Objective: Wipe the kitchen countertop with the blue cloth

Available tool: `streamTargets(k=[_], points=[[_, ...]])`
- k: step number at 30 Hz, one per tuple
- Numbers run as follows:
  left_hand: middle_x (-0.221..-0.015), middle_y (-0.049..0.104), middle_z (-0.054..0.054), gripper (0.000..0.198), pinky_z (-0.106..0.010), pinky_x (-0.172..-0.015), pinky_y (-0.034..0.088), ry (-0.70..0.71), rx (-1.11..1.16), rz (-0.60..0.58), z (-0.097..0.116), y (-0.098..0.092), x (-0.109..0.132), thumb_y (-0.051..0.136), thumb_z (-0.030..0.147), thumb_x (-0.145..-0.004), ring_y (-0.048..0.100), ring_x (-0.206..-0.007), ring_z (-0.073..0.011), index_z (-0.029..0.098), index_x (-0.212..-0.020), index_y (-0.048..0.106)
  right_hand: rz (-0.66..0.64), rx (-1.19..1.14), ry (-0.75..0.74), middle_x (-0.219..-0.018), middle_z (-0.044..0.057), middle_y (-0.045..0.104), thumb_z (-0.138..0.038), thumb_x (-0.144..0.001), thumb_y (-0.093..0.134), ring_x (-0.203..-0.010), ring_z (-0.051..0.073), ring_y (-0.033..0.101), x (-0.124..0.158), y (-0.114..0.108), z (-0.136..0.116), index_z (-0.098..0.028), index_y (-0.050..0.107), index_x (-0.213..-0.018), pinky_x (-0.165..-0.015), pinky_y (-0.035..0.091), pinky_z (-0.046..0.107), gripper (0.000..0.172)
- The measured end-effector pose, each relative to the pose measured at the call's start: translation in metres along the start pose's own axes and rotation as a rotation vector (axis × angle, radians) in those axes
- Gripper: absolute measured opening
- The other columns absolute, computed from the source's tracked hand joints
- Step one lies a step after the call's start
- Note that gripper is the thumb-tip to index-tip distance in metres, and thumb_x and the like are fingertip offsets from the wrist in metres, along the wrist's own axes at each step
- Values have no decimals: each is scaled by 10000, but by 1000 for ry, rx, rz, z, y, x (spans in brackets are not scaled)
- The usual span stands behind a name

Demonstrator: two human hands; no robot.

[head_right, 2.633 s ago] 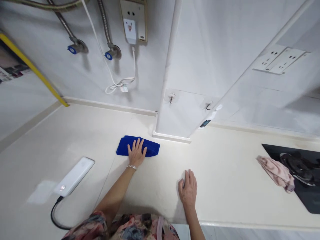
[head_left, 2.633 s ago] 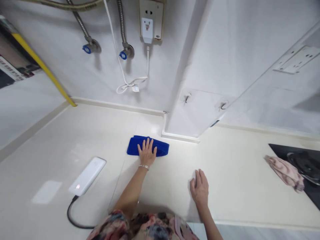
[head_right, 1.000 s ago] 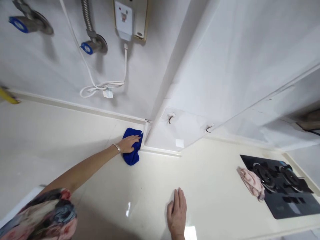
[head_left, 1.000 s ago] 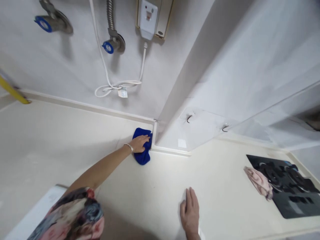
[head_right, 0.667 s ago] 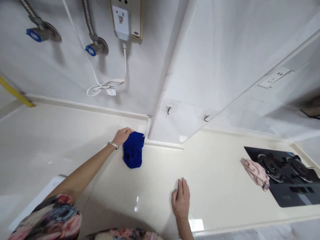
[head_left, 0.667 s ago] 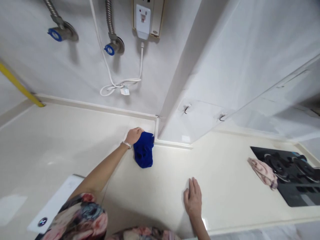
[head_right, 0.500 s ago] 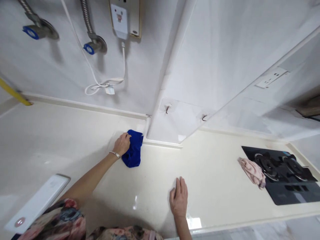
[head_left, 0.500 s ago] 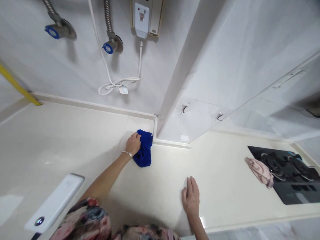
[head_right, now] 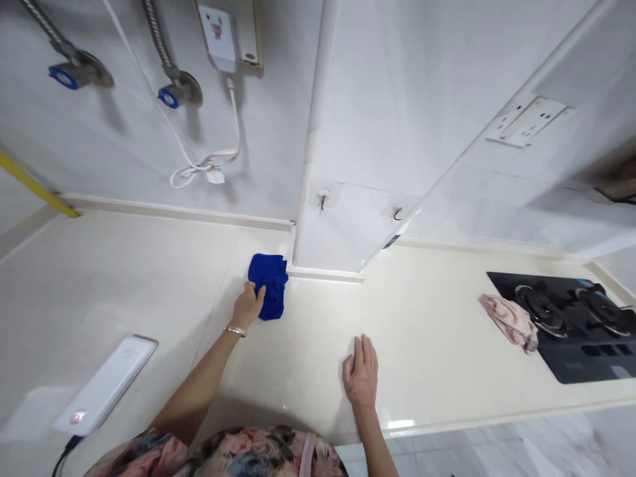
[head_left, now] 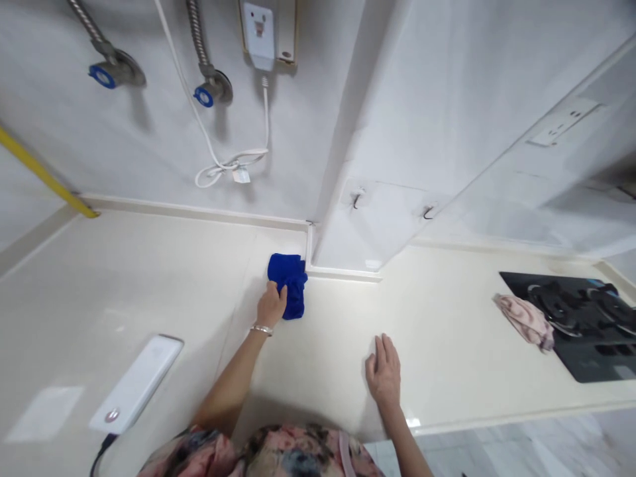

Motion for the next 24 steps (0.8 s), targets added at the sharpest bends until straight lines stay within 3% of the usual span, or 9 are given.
streamTargets(k=[3,7,9,11,13,16,19,22,24], points=[[-1134,685,-229,419,-457,-998,502,-58,166,30,8,-11,-19,387,401,-1032,664,-1151,-364,84,-1284,495,22,-3,-5,-1551,187,478,-253,-1025,424,-1452,327,428,-1,0,0,-186,383,-1575,-1134,453,591,556],[-1194,685,-212,458,-419,-979,522,-76,169,52,8,-32,-27,281,425,-1060,679,-1142,-314,113,-1338,469,21,-18,10,-1552,191,473,-262,-1024,421,-1459,324,415,-1,1,1,-174,406,-1555,-1144,441,590,539],[-1154,714,-171,469,-391,-877,563,-64,165,-58,0,-41,-22,368,480,-1032,723,-996,-294,151,-1335,511,18,-26,10,-1550,192,474,-262,-1024,419,-1464,320,407,-1,1,2,-167,424,-1540,-1152,433,584,524],[-1127,733,-142,497,-374,-784,577,-32,44,-277,-9,-48,-15,542,539,-942,737,-865,-288,193,-1295,591,16,-32,10,-1545,192,478,-261,-1025,416,-1464,314,403,-1,1,3,-160,440,-1524,-1157,427,576,510],[-1162,730,-154,503,-405,-815,573,0,-229,-391,-21,-62,-9,658,550,-848,735,-922,-330,212,-1220,678,18,-37,15,-1542,192,479,-262,-1025,408,-1463,312,401,0,1,4,-156,448,-1515,-1157,422,573,502],[-1258,698,-159,471,-491,-978,514,67,-504,-209,-24,-85,-7,570,527,-906,655,-1180,-379,239,-1256,699,18,-46,16,-1551,193,471,-272,-1024,405,-1467,316,392,1,3,6,-155,440,-1524,-1158,413,576,514],[-1369,630,-141,583,-452,-1040,482,183,-364,-115,-12,-71,3,449,579,-975,603,-1256,-318,245,-1434,580,11,-52,10,-1563,193,462,-281,-1020,405,-1471,318,383,2,6,7,-154,432,-1536,-1161,402,584,531],[-1469,515,-166,771,-424,-1057,470,307,-313,-111,4,-32,17,623,601,-890,512,-1341,-320,240,-1549,451,19,-43,9,-1552,200,471,-276,-1016,404,-1463,317,389,3,6,7,-140,460,-1511,-1158,403,582,516],[-1412,527,-159,682,-442,-1056,467,334,-372,-97,8,-14,22,713,502,-851,492,-1334,-337,261,-1468,550,27,-40,2,-1536,205,482,-273,-1016,407,-1461,313,390,3,7,7,-129,475,-1493,-1155,407,572,503]])
Point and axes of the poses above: each hand's wrist, its own x-axis away from the middle knuckle, its own y-axis out of the palm, z = x × y, the point moved 5 cm from there along -x, towards the middle knuckle
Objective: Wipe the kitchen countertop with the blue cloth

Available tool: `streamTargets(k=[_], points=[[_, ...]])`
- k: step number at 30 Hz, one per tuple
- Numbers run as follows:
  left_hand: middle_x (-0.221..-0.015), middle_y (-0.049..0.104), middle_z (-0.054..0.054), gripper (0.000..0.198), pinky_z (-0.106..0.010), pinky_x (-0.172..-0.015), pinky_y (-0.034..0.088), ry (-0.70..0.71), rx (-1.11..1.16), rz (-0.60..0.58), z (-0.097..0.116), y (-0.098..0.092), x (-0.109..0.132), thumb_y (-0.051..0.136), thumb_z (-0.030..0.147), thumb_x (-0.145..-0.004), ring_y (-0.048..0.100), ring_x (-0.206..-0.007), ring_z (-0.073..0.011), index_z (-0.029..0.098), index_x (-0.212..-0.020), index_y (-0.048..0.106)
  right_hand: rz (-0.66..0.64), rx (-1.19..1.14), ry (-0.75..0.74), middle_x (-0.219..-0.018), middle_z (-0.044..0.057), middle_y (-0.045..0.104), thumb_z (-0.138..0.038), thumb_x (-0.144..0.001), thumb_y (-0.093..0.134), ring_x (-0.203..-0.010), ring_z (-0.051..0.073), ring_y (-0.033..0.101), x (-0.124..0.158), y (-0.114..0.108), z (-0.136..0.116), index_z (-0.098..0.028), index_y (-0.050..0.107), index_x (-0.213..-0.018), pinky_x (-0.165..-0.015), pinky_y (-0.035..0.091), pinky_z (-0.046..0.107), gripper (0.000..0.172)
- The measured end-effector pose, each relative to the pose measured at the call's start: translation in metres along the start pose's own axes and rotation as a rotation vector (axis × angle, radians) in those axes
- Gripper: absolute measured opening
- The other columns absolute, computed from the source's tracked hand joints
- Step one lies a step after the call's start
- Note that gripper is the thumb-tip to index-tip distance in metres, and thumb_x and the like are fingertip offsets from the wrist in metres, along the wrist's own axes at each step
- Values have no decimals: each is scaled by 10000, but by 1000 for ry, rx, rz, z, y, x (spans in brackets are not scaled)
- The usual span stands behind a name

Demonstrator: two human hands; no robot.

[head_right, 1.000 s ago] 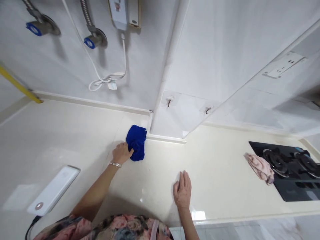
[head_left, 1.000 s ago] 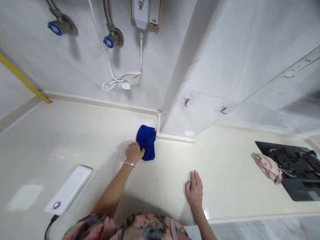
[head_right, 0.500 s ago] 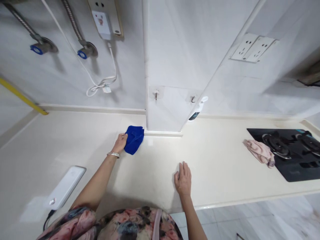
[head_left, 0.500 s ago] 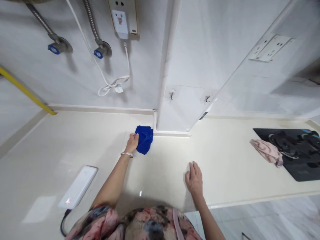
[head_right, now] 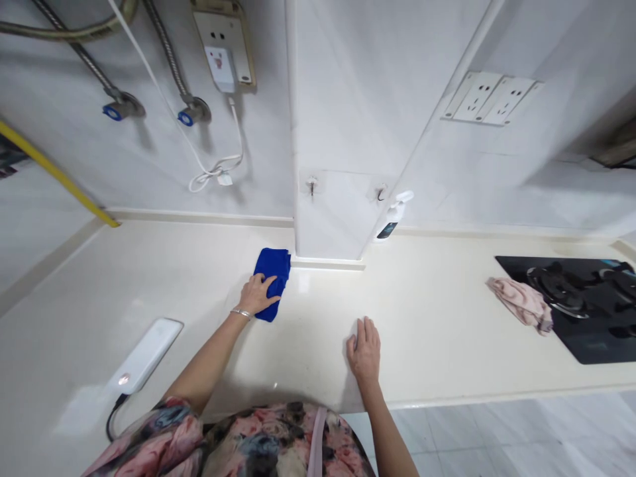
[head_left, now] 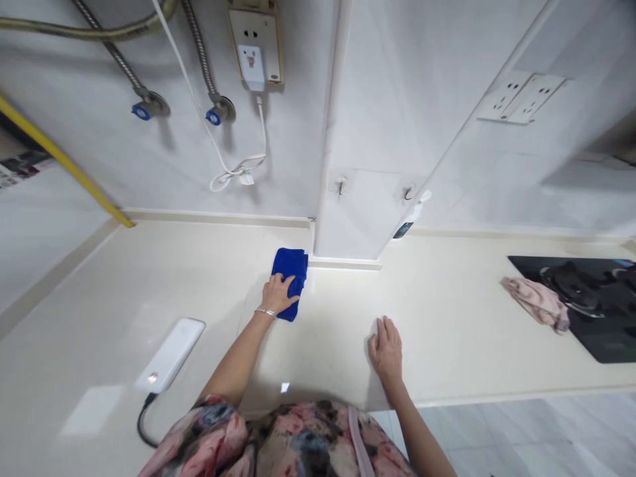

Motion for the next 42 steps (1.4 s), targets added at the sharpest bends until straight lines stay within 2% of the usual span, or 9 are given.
streamTargets(k=[4,11,16,18,22,25,29,31,42], points=[[-1333,571,-117,319,-378,-996,507,-47,99,0,-13,-4,-4,640,387,-920,561,-1244,-277,235,-1196,688,11,5,-4,-1516,203,500,-281,-1021,406,-1457,306,392,-1,0,0,-129,488,-1476,-1151,411,559,487],[-1315,640,-98,350,-339,-1020,503,69,93,92,-23,-36,6,501,179,-897,631,-1177,-229,190,-1203,671,2,-14,7,-1527,205,486,-293,-1024,386,-1456,312,390,-1,0,2,-130,474,-1488,-1161,389,565,499],[-1188,731,-73,447,-327,-947,551,211,347,-331,-14,-37,28,640,373,-844,697,-1053,-230,214,-1258,699,0,-19,4,-1525,206,487,-292,-1019,391,-1456,318,387,-1,0,2,-127,476,-1487,-1155,395,567,503],[-1149,750,-76,568,-337,-960,556,232,558,-399,-16,-51,26,627,510,-864,712,-1018,-223,202,-1340,661,1,-24,5,-1530,204,485,-290,-1020,387,-1457,321,391,-1,0,1,-134,467,-1500,-1151,400,576,512],[-1259,719,-96,533,-354,-1060,512,75,641,5,-28,-71,-8,460,486,-975,688,-1135,-215,182,-1376,633,7,-19,9,-1531,203,488,-285,-1023,391,-1457,321,400,-1,-2,0,-138,469,-1502,-1154,407,584,508],[-1436,615,-134,543,-386,-1177,412,-16,407,191,-17,-41,-29,345,348,-1022,582,-1330,-231,129,-1474,551,11,-5,-2,-1524,206,495,-280,-1027,402,-1450,315,415,-1,-4,-2,-135,473,-1495,-1145,429,578,495],[-1652,326,-147,613,-567,-1290,77,99,73,188,12,29,-42,340,329,-1022,225,-1569,-324,91,-1581,419,4,2,-20,-1549,193,477,-284,-1038,412,-1457,320,421,0,-4,-3,-171,412,-1553,-1132,452,598,527],[-1678,266,-128,627,-587,-1285,29,116,2,201,14,50,-49,311,355,-1033,151,-1587,-331,117,-1608,382,2,6,-23,-1564,186,465,-286,-1045,409,-1462,322,420,1,-4,-3,-189,373,-1585,-1133,454,605,550],[-1665,337,-69,596,-532,-1296,24,163,118,186,8,43,-158,289,301,-1015,181,-1583,-269,192,-1578,453,-80,37,-7,-1604,157,433,-313,-1054,402,-1448,377,444,-1,-8,-7,-245,299,-1641,-1101,471,655,600]])
Point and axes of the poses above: each hand's wrist, its own x-axis away from the middle knuckle, its own y-axis out of the palm, z = x × y, the point moved 5 cm from there along -x, towards the middle knuckle
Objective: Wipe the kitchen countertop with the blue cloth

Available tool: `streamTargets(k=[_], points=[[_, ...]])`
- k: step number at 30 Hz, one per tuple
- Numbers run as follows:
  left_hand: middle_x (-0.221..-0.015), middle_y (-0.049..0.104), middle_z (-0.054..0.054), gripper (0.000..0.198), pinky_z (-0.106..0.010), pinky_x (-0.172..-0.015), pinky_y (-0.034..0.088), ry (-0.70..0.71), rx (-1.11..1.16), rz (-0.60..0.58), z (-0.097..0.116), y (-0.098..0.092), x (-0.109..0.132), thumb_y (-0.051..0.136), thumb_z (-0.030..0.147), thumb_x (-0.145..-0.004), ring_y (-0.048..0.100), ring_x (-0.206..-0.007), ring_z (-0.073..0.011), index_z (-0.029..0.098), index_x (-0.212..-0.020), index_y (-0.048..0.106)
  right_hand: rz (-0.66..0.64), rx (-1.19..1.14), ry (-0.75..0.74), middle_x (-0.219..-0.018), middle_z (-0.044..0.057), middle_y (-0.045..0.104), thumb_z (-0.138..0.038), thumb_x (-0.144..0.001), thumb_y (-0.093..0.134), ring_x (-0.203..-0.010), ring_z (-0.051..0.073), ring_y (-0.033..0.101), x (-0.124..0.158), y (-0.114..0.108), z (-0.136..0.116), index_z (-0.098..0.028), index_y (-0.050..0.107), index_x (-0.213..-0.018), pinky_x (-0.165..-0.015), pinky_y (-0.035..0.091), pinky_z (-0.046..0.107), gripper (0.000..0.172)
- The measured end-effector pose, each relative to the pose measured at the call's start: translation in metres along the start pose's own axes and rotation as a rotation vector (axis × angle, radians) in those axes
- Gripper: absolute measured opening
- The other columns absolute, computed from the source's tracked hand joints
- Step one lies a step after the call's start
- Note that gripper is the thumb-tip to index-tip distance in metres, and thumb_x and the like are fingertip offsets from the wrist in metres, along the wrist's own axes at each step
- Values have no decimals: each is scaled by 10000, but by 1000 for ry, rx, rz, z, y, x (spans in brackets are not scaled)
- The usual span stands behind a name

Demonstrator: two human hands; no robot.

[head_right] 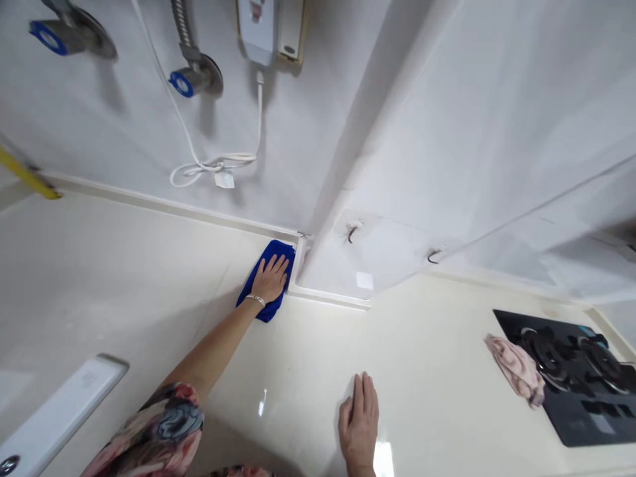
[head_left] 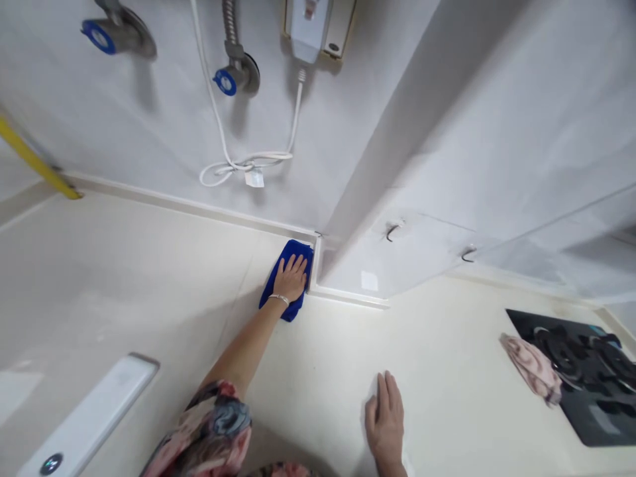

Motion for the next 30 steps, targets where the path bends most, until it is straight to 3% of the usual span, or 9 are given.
streamTargets(k=[8,14,19,24,30], points=[[-1591,453,-100,544,-542,-1283,76,15,-7,74,0,-1,-55,349,266,-985,276,-1522,-297,172,-1469,580,-65,4,33,-1616,156,410,-291,-1050,408,-1468,377,419,-2,-4,-2,-245,296,-1642,-1111,456,662,604],[-1511,517,-96,508,-524,-1250,175,-22,-69,159,2,-1,-65,397,267,-969,361,-1425,-310,190,-1415,628,-70,8,29,-1608,166,418,-295,-1054,404,-1476,367,410,-3,-4,-1,-224,311,-1635,-1115,453,655,592],[-1500,525,-89,492,-518,-1241,190,-84,-53,159,3,-1,-67,418,232,-954,382,-1404,-310,210,-1387,651,-4,22,-1,-1591,173,435,-308,-1068,395,-1464,344,421,-2,0,0,-215,334,-1622,-1114,457,611,565],[-1475,542,-121,494,-512,-1235,221,-87,-22,180,5,-2,-40,471,218,-922,412,-1386,-318,190,-1372,670,38,11,-22,-1571,182,462,-335,-1073,401,-1449,333,434,1,8,8,-190,379,-1596,-1106,461,586,543],[-1444,574,-111,494,-483,-1210,292,-42,-50,193,14,-8,38,500,197,-899,461,-1356,-297,210,-1359,680,89,-24,-42,-1543,201,487,-354,-1073,392,-1439,338,438,4,13,11,-156,429,-1562,-1115,447,595,528]])
Point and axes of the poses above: each hand's wrist, its own x-axis away from the middle knuckle, its own y-axis out of the palm, z = x × y, the point moved 5 cm from there along -x, towards the middle knuckle
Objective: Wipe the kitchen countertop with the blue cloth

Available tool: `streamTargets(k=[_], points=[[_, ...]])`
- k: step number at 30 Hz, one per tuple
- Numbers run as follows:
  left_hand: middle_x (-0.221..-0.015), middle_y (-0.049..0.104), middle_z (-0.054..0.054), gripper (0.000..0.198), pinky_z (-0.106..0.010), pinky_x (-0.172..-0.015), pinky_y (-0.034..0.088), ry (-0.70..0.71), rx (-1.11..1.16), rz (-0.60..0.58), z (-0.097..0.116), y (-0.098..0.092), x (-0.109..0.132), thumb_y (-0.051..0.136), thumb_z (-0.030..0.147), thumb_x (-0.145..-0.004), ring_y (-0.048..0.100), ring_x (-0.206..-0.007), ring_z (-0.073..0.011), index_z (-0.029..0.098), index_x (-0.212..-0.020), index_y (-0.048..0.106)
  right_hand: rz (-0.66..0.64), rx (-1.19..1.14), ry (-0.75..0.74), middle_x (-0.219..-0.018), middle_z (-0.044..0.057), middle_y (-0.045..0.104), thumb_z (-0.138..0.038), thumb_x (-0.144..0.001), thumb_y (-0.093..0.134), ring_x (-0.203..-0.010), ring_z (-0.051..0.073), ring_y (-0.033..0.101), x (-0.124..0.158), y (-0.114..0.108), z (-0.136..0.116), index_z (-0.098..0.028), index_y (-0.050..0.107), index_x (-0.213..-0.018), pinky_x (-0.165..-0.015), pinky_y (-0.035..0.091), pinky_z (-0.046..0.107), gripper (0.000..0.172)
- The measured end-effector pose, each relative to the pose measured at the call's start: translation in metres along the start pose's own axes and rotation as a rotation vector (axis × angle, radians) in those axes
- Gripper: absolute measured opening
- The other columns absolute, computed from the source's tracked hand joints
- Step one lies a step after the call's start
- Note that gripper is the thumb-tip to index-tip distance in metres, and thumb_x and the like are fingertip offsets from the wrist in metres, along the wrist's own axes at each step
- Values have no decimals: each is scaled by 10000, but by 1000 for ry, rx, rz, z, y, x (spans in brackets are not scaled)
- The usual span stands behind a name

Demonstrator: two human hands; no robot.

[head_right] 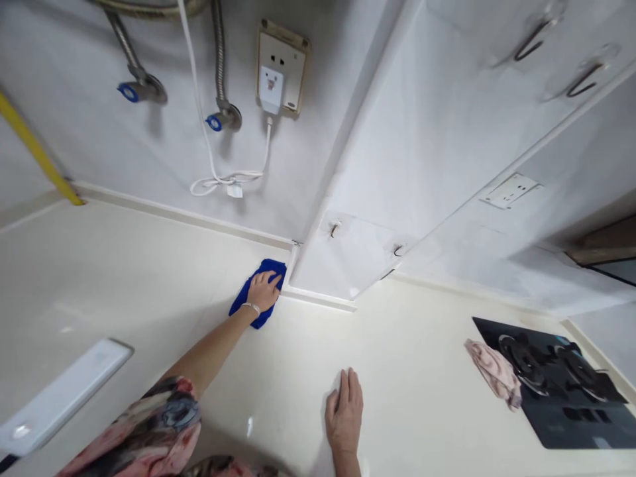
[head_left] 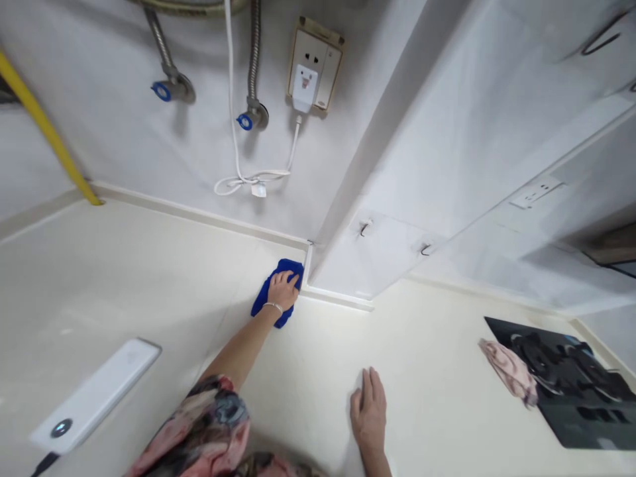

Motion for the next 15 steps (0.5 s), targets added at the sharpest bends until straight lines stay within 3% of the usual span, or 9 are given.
streamTargets(k=[4,8,11,15], points=[[-1350,616,-141,469,-479,-1136,395,78,-44,-26,7,-16,54,540,177,-863,535,-1250,-314,180,-1299,710,6,-1,11,-1545,205,486,-379,-1078,368,-1442,341,433,3,4,1,-148,434,-1560,-1121,443,594,539],[-1409,594,-165,500,-506,-1254,267,189,-59,11,9,-19,92,488,168,-908,472,-1384,-318,111,-1379,648,3,8,13,-1560,201,474,-395,-1079,352,-1449,344,426,5,5,3,-152,434,-1563,-1127,439,594,547],[-1579,468,-123,540,-519,-1284,208,145,-49,2,3,-12,94,440,216,-964,336,-1514,-313,126,-1482,563,2,18,2,-1554,202,479,-388,-1079,354,-1446,348,430,5,3,1,-153,420,-1570,-1122,443,599,548],[-1622,414,-81,529,-488,-1290,206,70,-31,-42,-4,0,59,386,245,-996,299,-1543,-285,153,-1483,573,-32,12,12,-1579,194,453,-371,-1078,368,-1453,353,427,3,-1,-2,-170,379,-1597,-1122,447,602,556]])
Point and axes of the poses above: each hand's wrist, its own x-axis away from the middle knuckle, its own y-axis out of the palm, z = x × y, the point moved 5 cm from there along -x, towards the middle knuckle
